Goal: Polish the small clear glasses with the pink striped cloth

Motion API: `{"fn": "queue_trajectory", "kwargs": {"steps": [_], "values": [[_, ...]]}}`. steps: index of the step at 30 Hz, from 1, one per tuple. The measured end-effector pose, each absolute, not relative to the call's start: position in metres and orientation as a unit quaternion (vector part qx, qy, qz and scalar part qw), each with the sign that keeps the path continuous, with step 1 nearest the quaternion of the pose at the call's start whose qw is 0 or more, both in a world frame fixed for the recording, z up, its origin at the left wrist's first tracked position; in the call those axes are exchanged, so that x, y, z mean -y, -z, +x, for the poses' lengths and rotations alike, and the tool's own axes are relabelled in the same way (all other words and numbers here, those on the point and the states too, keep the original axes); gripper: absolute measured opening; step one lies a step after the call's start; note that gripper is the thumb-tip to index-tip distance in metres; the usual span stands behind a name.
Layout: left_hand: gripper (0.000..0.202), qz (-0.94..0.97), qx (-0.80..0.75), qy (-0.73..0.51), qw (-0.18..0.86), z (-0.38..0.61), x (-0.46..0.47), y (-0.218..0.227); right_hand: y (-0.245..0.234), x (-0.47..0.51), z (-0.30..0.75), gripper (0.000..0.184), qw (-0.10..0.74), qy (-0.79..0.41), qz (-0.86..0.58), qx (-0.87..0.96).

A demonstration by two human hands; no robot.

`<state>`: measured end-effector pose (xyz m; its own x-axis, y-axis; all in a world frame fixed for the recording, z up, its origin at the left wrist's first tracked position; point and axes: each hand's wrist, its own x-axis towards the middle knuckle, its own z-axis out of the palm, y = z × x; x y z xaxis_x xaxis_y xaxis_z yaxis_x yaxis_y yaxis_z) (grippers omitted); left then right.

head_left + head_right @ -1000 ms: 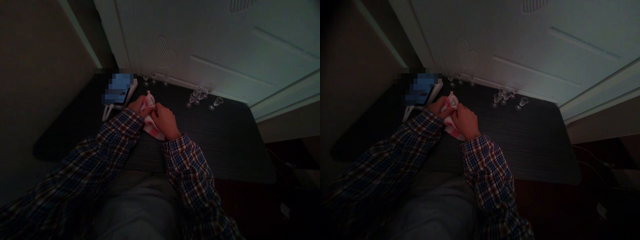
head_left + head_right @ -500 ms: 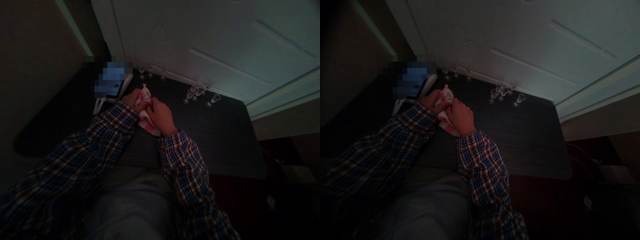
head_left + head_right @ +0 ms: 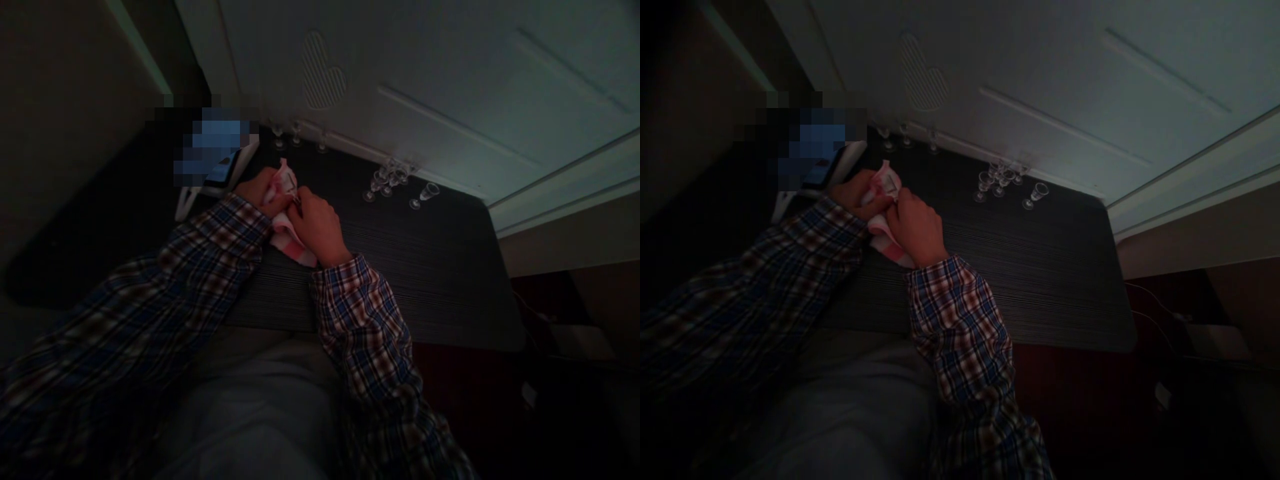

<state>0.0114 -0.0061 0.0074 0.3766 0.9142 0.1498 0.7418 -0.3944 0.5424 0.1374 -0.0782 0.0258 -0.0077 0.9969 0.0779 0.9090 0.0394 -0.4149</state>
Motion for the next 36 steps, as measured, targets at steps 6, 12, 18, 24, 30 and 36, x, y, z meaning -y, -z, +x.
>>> {"fn": "queue_trajectory", "kwargs": {"steps": [6,12,18,24,30,36], "values": [[0.043,0.806,-0.511,-0.227,0.192,0.012,0.008,-0.007,-0.027,0.078,0.137,0.027,0.172,-0.127,-0.682,0.699],[0.044,0.816,-0.508,-0.201,0.188,0.010,0.010,-0.013,-0.027,0.079,0.137,0.027,0.172,-0.130,-0.683,0.697],[0.045,0.814,-0.507,-0.216,0.183,0.010,0.009,-0.011,-0.029,0.079,0.137,0.030,0.166,-0.136,-0.685,0.697],[0.049,0.812,-0.509,-0.197,0.206,0.009,0.011,-0.016,-0.030,0.080,0.136,0.030,0.164,-0.133,-0.685,0.697],[0.049,0.816,-0.508,-0.180,0.208,0.010,0.012,-0.019,-0.030,0.081,0.136,0.028,0.162,-0.131,-0.686,0.697],[0.051,0.811,-0.523,-0.184,0.187,0.011,0.008,-0.011,-0.031,0.080,0.136,0.028,0.147,-0.137,-0.686,0.700]]}}
